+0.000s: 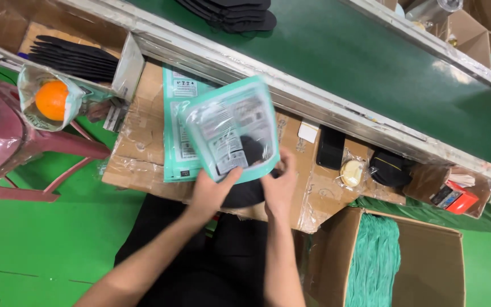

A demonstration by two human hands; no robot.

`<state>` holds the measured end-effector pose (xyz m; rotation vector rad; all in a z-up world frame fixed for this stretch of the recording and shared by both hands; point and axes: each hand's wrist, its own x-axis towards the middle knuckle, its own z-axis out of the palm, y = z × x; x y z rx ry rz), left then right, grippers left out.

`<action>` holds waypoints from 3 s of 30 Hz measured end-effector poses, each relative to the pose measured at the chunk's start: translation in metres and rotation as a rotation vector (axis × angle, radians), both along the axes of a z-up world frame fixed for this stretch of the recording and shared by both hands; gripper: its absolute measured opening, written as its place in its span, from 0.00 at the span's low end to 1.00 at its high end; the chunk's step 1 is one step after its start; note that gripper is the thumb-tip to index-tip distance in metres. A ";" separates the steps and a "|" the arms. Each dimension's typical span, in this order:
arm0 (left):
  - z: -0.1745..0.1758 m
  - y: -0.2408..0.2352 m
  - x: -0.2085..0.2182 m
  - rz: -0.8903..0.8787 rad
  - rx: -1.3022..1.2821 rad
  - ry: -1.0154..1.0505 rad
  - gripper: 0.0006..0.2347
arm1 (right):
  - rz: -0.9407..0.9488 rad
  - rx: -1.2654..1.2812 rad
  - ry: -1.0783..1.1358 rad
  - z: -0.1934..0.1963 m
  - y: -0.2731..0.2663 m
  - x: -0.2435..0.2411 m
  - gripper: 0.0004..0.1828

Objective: Packing black face masks into plastic bags and sealing them.

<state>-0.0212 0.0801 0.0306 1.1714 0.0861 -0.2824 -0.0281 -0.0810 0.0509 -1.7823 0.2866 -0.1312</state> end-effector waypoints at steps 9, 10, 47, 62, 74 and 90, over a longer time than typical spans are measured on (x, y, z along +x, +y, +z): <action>0.017 0.000 0.001 0.305 0.015 -0.037 0.10 | 0.119 1.013 0.102 -0.067 -0.009 -0.036 0.12; 0.019 -0.001 -0.002 0.120 -0.050 -0.007 0.10 | 0.066 0.955 0.085 -0.066 -0.005 -0.036 0.09; 0.096 0.008 0.003 0.073 0.446 -0.574 0.04 | -0.169 0.571 -0.249 0.009 -0.054 -0.048 0.06; 0.096 -0.008 0.005 -0.007 0.277 -0.552 0.04 | 0.135 0.788 -0.152 0.030 -0.040 -0.032 0.13; 0.136 0.007 0.206 0.374 1.355 -1.269 0.36 | -0.337 0.943 -0.538 0.084 -0.137 -0.022 0.24; 0.088 -0.074 0.059 -0.390 0.813 -1.608 0.07 | 0.008 -0.426 -0.518 0.025 -0.105 -0.041 0.30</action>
